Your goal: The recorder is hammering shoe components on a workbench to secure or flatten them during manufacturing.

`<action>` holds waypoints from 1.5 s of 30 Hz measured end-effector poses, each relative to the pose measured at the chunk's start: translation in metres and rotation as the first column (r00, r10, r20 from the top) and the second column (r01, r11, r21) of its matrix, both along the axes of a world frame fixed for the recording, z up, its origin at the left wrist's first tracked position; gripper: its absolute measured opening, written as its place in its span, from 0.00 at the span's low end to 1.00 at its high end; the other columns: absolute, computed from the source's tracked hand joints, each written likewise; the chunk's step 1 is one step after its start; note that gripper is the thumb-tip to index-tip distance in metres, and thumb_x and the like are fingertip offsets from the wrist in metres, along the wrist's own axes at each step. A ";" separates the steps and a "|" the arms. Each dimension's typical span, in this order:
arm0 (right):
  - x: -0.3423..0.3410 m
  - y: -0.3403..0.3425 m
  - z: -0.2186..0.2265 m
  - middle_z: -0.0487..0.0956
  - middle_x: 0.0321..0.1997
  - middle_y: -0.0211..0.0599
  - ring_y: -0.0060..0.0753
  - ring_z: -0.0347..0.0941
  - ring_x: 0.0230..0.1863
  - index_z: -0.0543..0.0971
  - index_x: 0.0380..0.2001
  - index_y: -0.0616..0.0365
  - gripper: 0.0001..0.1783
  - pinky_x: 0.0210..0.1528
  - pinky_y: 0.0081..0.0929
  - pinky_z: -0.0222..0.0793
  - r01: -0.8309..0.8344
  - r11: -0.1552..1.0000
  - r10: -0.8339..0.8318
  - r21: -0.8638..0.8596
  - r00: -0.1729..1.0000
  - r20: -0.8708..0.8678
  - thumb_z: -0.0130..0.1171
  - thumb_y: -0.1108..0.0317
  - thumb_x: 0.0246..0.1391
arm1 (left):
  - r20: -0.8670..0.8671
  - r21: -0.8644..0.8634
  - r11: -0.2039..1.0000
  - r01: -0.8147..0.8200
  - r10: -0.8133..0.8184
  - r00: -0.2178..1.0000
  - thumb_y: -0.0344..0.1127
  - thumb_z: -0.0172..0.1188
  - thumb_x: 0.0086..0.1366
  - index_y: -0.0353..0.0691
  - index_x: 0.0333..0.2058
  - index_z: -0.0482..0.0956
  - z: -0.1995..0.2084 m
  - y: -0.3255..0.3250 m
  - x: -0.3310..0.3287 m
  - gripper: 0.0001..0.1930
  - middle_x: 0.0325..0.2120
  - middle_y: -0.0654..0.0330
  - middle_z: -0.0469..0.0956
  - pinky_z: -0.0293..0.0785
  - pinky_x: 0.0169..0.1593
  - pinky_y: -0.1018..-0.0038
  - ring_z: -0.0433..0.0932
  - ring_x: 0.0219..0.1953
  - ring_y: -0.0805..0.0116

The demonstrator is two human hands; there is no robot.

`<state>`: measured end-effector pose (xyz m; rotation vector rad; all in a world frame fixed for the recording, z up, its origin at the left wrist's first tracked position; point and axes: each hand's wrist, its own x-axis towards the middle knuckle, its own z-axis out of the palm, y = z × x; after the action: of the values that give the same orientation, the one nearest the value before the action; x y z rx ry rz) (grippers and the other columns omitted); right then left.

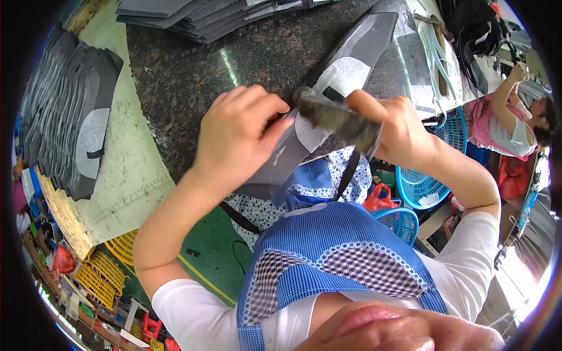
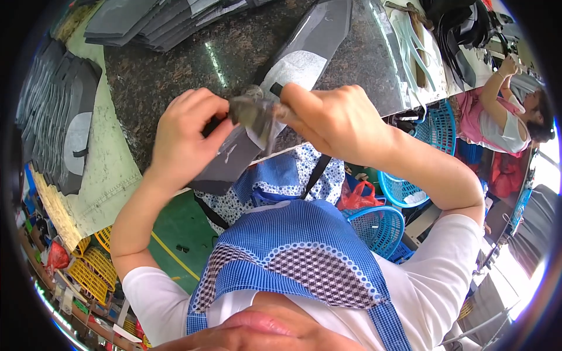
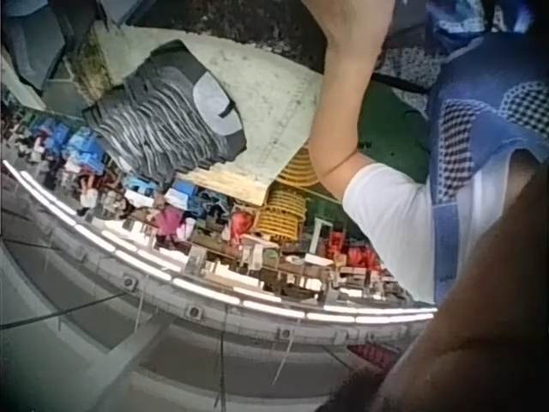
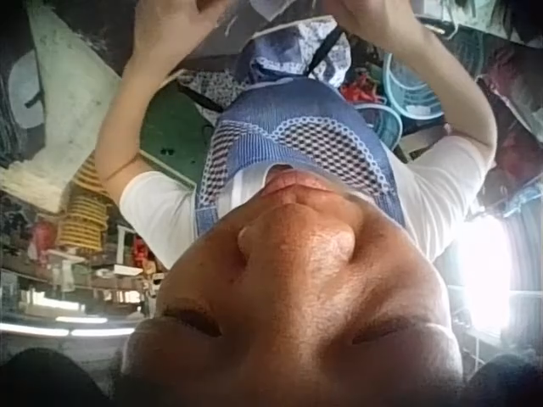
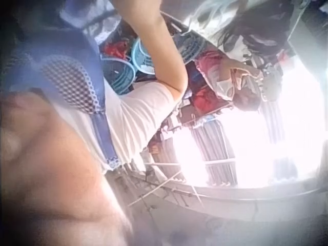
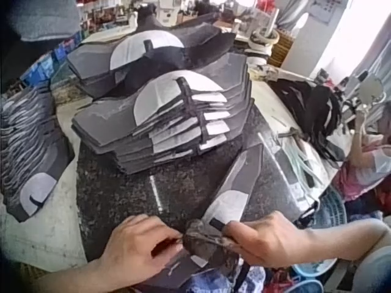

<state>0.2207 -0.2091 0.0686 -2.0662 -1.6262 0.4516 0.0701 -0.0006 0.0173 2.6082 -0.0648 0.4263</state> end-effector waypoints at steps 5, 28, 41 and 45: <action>0.007 0.010 -0.001 0.71 0.16 0.46 0.49 0.74 0.18 0.74 0.45 0.59 0.12 0.21 0.35 0.67 0.268 0.963 -0.258 0.031 0.950 -0.176 0.61 0.70 0.60 | -0.041 -0.238 0.965 0.113 -0.127 0.991 0.27 0.69 0.54 0.34 0.38 0.84 -0.001 0.007 -0.012 0.11 0.32 0.60 0.77 0.75 0.37 0.68 0.77 0.34 0.61; -0.036 0.018 -0.025 0.76 0.19 0.43 0.50 0.77 0.21 0.74 0.44 0.59 0.15 0.22 0.38 0.71 0.214 0.977 -0.204 -0.004 0.926 -0.317 0.63 0.74 0.53 | -0.050 -0.382 0.924 -0.024 0.005 0.999 0.29 0.75 0.50 0.33 0.30 0.82 -0.009 0.016 -0.049 0.11 0.26 0.60 0.76 0.70 0.26 0.74 0.73 0.23 0.70; -0.048 0.019 -0.027 0.74 0.18 0.38 0.44 0.74 0.17 0.72 0.37 0.58 0.08 0.18 0.39 0.68 -0.017 0.992 0.030 0.122 0.994 -0.109 0.60 0.68 0.58 | 0.101 -0.136 0.984 -0.119 0.134 0.986 0.35 0.72 0.52 0.40 0.25 0.80 -0.016 -0.006 -0.063 0.09 0.22 0.64 0.73 0.72 0.27 0.71 0.76 0.25 0.66; -0.047 0.018 -0.025 0.74 0.18 0.37 0.41 0.76 0.17 0.73 0.37 0.59 0.09 0.18 0.37 0.70 -0.088 0.986 0.099 0.138 0.992 -0.079 0.62 0.70 0.56 | 0.139 0.094 0.992 -0.086 0.072 0.988 0.31 0.68 0.53 0.41 0.24 0.77 -0.011 -0.009 -0.065 0.07 0.21 0.66 0.69 0.69 0.24 0.74 0.72 0.23 0.69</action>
<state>0.1733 -0.1914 0.0438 -1.8532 -1.6605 0.4434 0.0055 -0.0099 0.0067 2.6831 -0.0289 0.6440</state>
